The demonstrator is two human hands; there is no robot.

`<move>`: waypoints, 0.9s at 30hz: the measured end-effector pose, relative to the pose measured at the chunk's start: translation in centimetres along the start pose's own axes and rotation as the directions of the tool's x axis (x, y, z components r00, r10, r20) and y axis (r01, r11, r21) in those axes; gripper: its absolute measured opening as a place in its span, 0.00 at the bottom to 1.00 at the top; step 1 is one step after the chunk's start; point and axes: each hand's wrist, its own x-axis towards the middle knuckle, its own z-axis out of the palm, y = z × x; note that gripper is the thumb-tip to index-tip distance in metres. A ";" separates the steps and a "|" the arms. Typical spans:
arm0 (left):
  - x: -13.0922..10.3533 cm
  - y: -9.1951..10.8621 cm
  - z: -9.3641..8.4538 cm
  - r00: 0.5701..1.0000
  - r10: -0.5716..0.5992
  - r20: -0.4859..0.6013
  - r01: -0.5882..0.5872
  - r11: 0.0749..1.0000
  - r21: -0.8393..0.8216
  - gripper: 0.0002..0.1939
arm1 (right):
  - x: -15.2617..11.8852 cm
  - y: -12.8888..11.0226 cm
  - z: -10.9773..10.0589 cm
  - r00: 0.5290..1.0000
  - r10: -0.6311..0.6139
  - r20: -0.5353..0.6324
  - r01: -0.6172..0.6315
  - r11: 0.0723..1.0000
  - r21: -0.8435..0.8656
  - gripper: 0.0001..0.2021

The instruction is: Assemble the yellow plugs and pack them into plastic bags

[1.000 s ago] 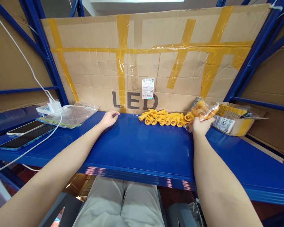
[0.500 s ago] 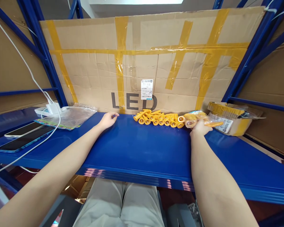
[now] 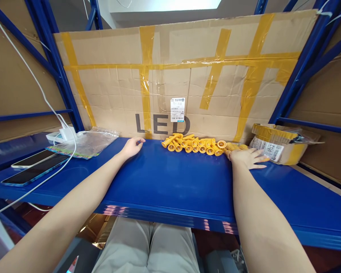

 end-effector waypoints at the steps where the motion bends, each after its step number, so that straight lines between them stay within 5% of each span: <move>1: 0.0 0.0 0.0 1.000 -0.001 0.000 0.001 1.000 0.001 0.14 | 0.0 0.0 -0.1 0.994 0.093 0.048 -0.091 0.995 -0.051 0.29; 5: 0.0 0.1 0.0 1.000 0.000 0.007 -0.001 1.000 0.004 0.14 | 0.0 -0.4 -0.7 0.962 0.183 0.201 -0.156 0.978 -0.141 0.26; 13: 0.0 -0.1 0.1 1.000 0.009 0.020 -0.009 1.000 -0.006 0.14 | -0.4 -1.3 -0.9 0.955 0.192 0.226 -0.166 0.978 -0.130 0.28; 21: -0.1 0.1 0.1 0.996 -0.014 0.093 0.012 1.000 0.020 0.13 | -0.3 -1.4 -0.2 0.978 0.195 0.072 -0.178 0.964 -0.197 0.21; 27: -0.2 0.4 0.1 0.985 -0.008 0.175 0.001 0.999 0.042 0.13 | -0.6 -3.6 -0.8 0.990 -0.050 -0.132 0.039 0.995 -0.090 0.20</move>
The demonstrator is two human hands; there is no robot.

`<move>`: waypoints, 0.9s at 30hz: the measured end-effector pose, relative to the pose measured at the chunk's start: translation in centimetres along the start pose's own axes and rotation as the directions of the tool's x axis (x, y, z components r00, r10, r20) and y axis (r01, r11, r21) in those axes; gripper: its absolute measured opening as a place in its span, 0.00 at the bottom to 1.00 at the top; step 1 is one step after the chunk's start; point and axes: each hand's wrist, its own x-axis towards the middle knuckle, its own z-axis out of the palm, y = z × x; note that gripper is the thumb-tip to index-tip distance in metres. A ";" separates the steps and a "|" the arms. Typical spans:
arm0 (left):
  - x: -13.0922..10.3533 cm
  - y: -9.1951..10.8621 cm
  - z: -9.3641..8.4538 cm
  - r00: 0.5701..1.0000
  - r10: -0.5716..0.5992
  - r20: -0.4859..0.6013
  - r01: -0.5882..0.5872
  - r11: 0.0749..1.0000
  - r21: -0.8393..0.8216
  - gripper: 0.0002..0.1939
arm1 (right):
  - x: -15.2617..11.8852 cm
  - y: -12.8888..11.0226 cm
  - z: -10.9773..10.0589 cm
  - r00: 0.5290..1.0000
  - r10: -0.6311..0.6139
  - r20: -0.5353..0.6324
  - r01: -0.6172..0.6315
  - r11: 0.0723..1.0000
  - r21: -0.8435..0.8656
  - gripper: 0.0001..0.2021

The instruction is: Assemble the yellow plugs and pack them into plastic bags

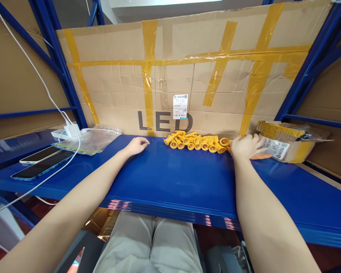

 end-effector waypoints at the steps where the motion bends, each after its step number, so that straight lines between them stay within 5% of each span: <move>1: 0.0 0.1 0.0 1.000 0.007 0.020 -0.007 1.000 0.004 0.13 | 0.0 -0.6 -0.3 0.998 -0.055 -0.017 0.056 0.998 0.035 0.20; 5: -0.2 0.4 0.0 0.996 -0.011 0.087 0.001 0.994 0.109 0.13 | -0.6 -3.0 -1.1 0.938 -0.345 -0.023 0.344 0.923 0.172 0.20; 8: -0.4 0.7 -0.6 0.986 -0.155 0.059 0.136 0.961 0.241 0.20 | -1.7 -4.8 -1.2 0.848 -0.530 -0.004 0.516 0.823 0.238 0.18; 11: -0.6 0.5 -1.9 0.940 -0.334 -0.071 0.339 0.893 0.296 0.29 | -3.5 -6.2 -0.7 0.709 -0.694 0.120 0.640 0.706 0.303 0.19; 15: -0.7 -1.1 -3.5 0.785 -0.575 -0.230 0.616 0.762 0.200 0.36 | -6.3 -7.3 0.1 0.468 -0.853 0.232 0.759 0.522 0.389 0.19; 18: -0.7 -2.8 -3.9 0.697 -0.675 -0.241 0.713 0.688 0.136 0.40 | -8.1 -7.6 0.7 0.317 -0.907 0.276 0.825 0.408 0.392 0.18; 23: -0.7 -4.7 -3.4 0.667 -0.732 -0.142 0.743 0.637 0.206 0.34 | -10.1 -7.7 1.4 0.144 -0.927 0.347 0.875 0.283 0.393 0.18; 26: -0.6 -5.5 -3.0 0.659 -0.741 -0.131 0.745 0.619 0.248 0.31 | -10.7 -7.8 1.4 0.091 -0.916 0.390 0.882 0.256 0.395 0.18; 27: -0.5 -5.8 -2.9 0.690 -0.712 -0.127 0.717 0.649 0.253 0.31 | -10.9 -7.8 1.3 0.083 -0.912 0.403 0.883 0.255 0.395 0.18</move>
